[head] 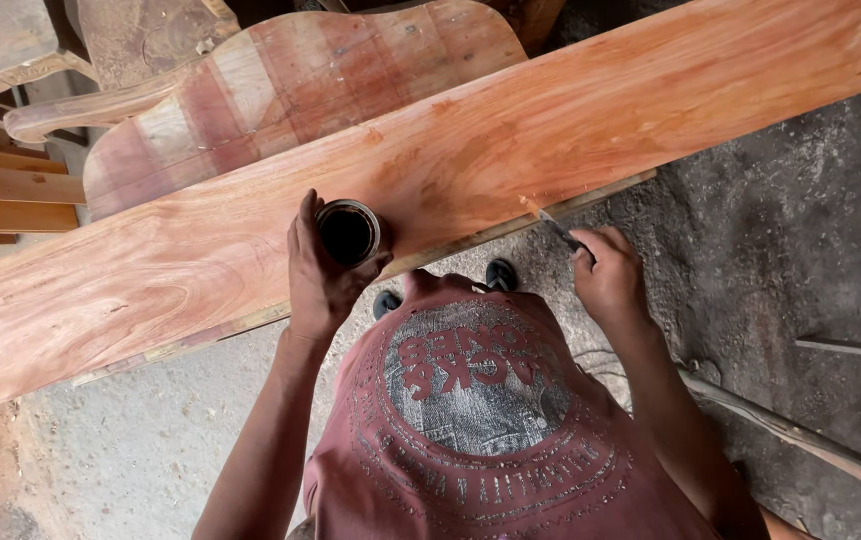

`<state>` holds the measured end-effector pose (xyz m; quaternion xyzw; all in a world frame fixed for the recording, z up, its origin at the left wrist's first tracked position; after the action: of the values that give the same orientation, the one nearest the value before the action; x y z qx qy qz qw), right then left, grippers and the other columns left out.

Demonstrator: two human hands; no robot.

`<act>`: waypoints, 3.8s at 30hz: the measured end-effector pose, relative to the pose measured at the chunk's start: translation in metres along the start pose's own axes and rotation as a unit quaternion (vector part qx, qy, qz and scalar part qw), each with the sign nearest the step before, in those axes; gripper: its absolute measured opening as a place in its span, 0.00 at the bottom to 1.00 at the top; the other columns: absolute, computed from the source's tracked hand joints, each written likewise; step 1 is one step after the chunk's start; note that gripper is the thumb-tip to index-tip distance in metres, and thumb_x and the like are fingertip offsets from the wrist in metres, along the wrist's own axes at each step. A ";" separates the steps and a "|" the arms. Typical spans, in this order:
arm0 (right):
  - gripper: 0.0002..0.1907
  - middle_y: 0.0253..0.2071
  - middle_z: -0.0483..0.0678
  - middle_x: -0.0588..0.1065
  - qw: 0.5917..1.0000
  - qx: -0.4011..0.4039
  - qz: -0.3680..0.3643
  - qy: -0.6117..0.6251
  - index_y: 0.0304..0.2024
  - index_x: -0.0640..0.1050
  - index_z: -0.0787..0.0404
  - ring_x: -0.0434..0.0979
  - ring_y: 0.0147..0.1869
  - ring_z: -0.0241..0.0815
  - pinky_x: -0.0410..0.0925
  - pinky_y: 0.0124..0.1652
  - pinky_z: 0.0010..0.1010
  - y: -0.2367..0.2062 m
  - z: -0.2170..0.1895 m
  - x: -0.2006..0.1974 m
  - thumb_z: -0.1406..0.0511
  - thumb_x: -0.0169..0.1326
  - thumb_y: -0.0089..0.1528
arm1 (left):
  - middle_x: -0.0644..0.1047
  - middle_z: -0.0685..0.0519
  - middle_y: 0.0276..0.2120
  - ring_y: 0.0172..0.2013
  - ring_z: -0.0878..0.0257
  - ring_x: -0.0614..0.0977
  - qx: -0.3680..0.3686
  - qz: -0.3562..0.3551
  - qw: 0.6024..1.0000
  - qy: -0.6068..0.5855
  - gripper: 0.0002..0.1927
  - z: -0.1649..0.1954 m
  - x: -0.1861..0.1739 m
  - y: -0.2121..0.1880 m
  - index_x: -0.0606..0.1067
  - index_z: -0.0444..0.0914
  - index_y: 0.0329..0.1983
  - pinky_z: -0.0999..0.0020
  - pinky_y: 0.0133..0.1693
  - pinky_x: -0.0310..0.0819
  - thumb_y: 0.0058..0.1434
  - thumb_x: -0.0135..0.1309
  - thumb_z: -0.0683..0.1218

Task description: The person holds a can of wood stain in one hand and uses a brush to apply stain along a long wooden board resting on a workbench, working the liquid across the board's surface and along its edges, dipping the brush back into the can as they coat the wood.

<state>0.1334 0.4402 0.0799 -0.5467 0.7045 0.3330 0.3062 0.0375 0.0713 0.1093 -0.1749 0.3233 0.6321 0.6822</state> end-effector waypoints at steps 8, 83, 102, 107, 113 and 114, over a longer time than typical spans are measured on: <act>0.16 0.41 0.52 0.72 0.995 -0.006 0.042 -0.089 0.54 0.84 0.56 0.75 0.44 0.50 0.70 0.41 0.39 0.001 0.014 0.015 0.72 0.56 0.65 | 0.69 0.38 0.58 0.57 0.40 0.70 0.060 0.023 0.994 0.092 0.49 0.016 0.010 0.009 0.62 0.33 0.69 0.47 0.59 0.67 0.49 0.74 0.53; 0.20 0.41 0.48 0.72 0.995 0.004 -0.078 -0.062 0.56 0.82 0.54 0.74 0.42 0.44 0.71 0.37 0.33 0.007 0.026 0.040 0.74 0.55 0.63 | 0.71 0.37 0.53 0.53 0.39 0.72 0.126 0.113 0.983 0.071 0.41 0.018 0.002 0.006 0.68 0.33 0.64 0.45 0.56 0.69 0.51 0.71 0.53; 0.19 0.41 0.50 0.69 0.984 0.062 0.037 -0.160 0.56 0.83 0.56 0.70 0.45 0.47 0.69 0.34 0.31 0.008 0.041 0.019 0.72 0.59 0.62 | 0.71 0.37 0.53 0.53 0.40 0.73 0.111 0.093 0.988 0.054 0.40 0.019 0.003 0.007 0.68 0.32 0.63 0.47 0.56 0.71 0.52 0.70 0.52; 0.19 0.40 0.49 0.69 0.996 0.053 -0.033 -0.071 0.59 0.81 0.56 0.70 0.43 0.44 0.68 0.33 0.31 0.001 0.019 0.057 0.72 0.57 0.65 | 0.71 0.37 0.53 0.53 0.40 0.73 0.110 0.096 0.988 0.057 0.40 0.020 0.002 0.007 0.68 0.32 0.64 0.47 0.55 0.71 0.52 0.71 0.52; 0.18 0.43 0.50 0.69 0.986 0.138 -0.019 -0.092 0.57 0.80 0.59 0.71 0.44 0.44 0.69 0.38 0.32 0.002 0.040 0.034 0.72 0.57 0.65 | 0.71 0.37 0.54 0.54 0.40 0.73 0.110 0.095 0.988 0.054 0.40 0.018 0.003 0.007 0.68 0.32 0.64 0.47 0.56 0.71 0.52 0.71 0.52; 0.19 0.43 0.51 0.69 0.987 0.132 -0.004 -0.092 0.58 0.80 0.60 0.71 0.45 0.44 0.70 0.38 0.32 0.001 0.038 0.031 0.72 0.57 0.64 | 0.71 0.38 0.54 0.54 0.41 0.74 0.108 0.091 0.989 0.050 0.40 0.017 0.004 0.007 0.68 0.33 0.64 0.47 0.57 0.71 0.52 0.71 0.52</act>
<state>0.1282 0.4534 0.0335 -0.4711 0.7089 0.2853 0.4407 0.0343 0.0865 0.1207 -0.1013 0.4380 0.6435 0.6195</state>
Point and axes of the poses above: each hand's wrist, its own y-axis towards the middle knuckle, its own x-axis out of the palm, z = x × y, the point moved 8 cm from there along y, towards the middle knuckle
